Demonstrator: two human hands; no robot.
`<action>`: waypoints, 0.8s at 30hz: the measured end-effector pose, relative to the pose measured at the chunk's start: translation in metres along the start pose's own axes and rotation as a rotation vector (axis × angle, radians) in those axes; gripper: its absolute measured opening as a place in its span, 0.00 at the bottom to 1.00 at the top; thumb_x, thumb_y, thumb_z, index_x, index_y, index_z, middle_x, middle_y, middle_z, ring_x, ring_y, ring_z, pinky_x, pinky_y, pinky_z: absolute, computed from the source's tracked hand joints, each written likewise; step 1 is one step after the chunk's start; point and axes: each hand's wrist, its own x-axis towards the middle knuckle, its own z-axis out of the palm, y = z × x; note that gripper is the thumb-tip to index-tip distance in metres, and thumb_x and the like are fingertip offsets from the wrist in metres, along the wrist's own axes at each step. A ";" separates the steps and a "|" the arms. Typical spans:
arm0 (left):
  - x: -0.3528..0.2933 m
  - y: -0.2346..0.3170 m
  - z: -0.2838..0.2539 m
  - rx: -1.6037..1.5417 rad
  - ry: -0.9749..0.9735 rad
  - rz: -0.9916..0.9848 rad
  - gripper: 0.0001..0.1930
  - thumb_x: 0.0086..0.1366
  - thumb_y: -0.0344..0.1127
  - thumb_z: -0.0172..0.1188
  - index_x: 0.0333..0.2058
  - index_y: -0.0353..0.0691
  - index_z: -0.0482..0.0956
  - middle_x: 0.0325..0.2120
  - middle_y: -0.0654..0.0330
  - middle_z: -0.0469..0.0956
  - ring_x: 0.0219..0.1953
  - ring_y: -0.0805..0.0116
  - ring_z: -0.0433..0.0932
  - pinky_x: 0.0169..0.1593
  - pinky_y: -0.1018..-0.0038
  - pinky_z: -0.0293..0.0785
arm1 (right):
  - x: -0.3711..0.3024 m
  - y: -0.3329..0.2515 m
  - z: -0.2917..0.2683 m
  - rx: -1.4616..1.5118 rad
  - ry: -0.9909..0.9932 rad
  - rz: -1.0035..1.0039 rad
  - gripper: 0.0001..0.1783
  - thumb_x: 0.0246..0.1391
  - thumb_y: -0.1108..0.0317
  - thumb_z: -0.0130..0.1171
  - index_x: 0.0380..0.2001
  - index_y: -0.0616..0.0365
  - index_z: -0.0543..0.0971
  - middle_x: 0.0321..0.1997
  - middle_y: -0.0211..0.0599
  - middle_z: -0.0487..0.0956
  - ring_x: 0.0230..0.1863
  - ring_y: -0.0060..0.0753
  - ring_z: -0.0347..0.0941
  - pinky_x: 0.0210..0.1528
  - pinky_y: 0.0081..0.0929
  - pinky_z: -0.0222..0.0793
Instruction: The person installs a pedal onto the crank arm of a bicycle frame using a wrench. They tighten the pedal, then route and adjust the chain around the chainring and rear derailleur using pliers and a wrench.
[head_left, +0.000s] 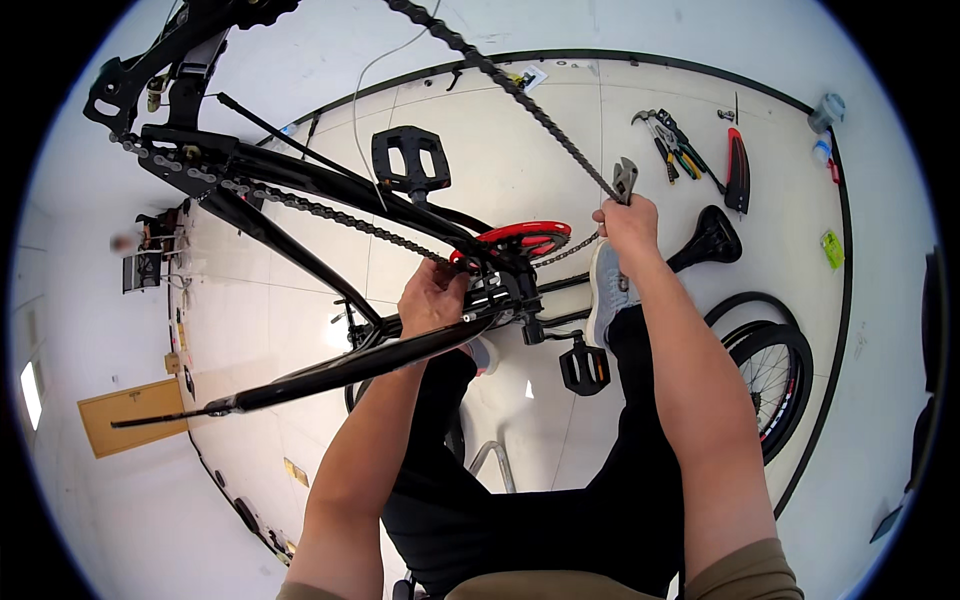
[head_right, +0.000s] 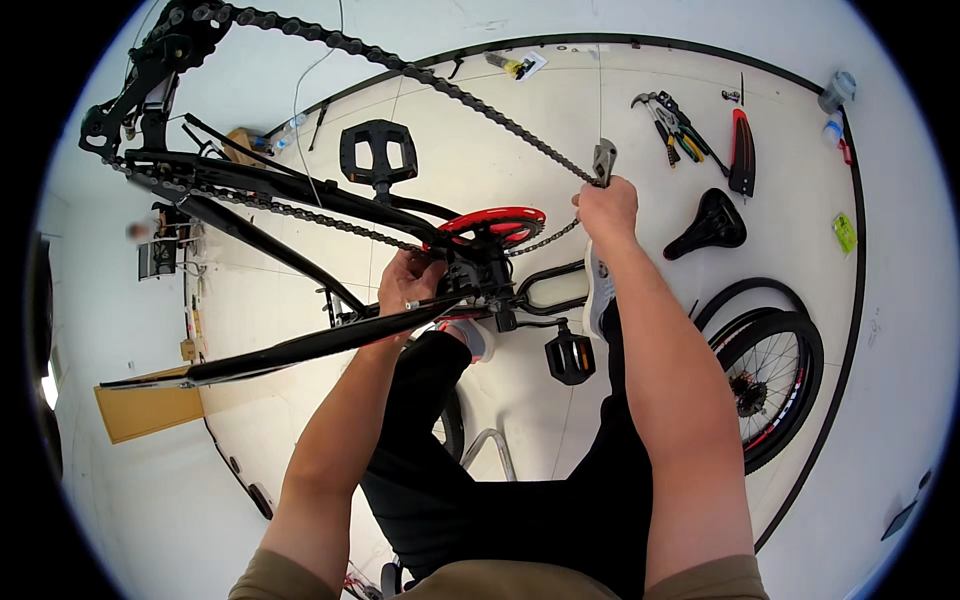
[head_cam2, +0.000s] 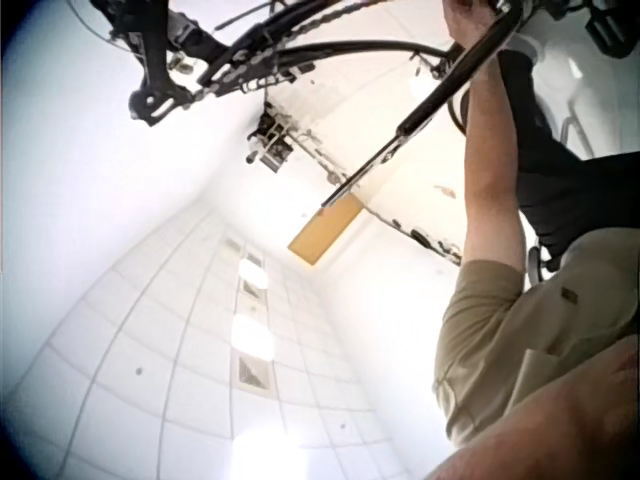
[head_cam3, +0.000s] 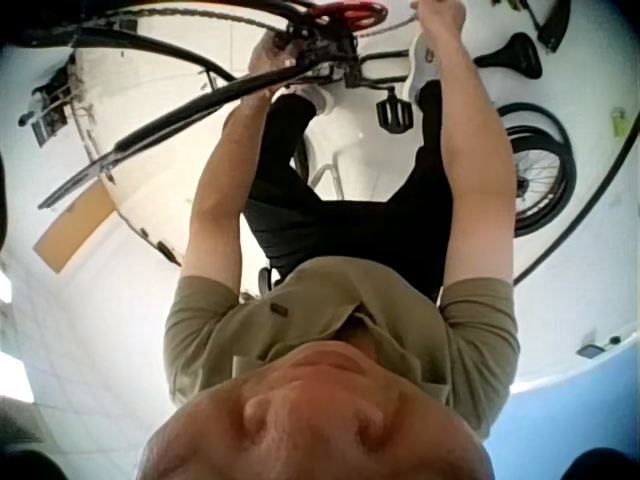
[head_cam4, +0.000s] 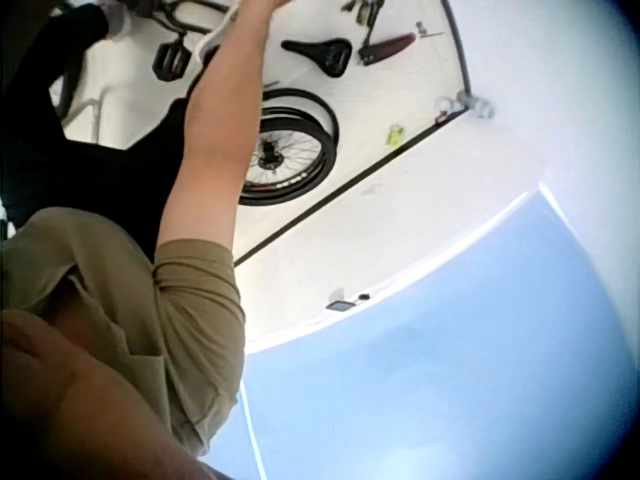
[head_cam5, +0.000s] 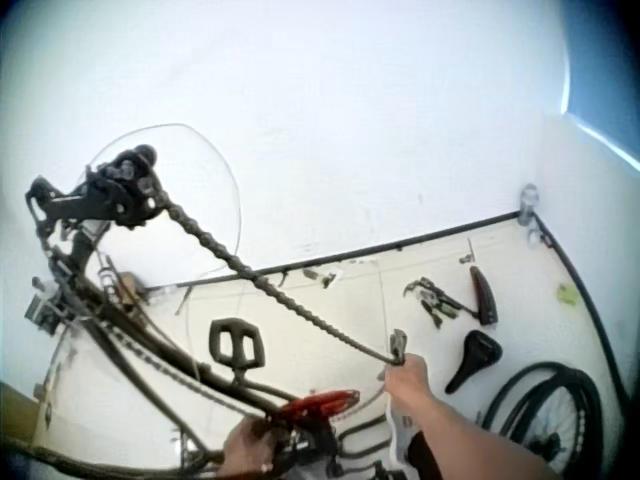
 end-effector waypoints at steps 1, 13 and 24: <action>-0.002 -0.002 -0.003 0.093 0.034 0.008 0.14 0.63 0.41 0.65 0.42 0.39 0.80 0.33 0.57 0.86 0.37 0.60 0.85 0.45 0.68 0.77 | -0.003 -0.004 0.001 0.039 0.001 0.017 0.09 0.55 0.74 0.53 0.35 0.69 0.78 0.30 0.48 0.81 0.25 0.35 0.77 0.30 0.34 0.72; -0.011 0.018 -0.009 0.161 0.053 -0.115 0.12 0.59 0.42 0.68 0.35 0.42 0.81 0.33 0.62 0.86 0.36 0.62 0.85 0.46 0.70 0.78 | -0.007 -0.028 -0.015 0.139 -0.083 0.083 0.04 0.60 0.71 0.55 0.33 0.61 0.73 0.26 0.33 0.75 0.21 0.19 0.66 0.17 0.22 0.58; -0.013 0.016 -0.010 0.169 0.095 -0.065 0.11 0.57 0.41 0.64 0.34 0.41 0.81 0.30 0.58 0.85 0.36 0.54 0.84 0.43 0.65 0.78 | -0.003 -0.033 -0.017 0.110 -0.122 0.066 0.06 0.64 0.69 0.54 0.33 0.59 0.72 0.28 0.31 0.73 0.22 0.18 0.65 0.18 0.19 0.57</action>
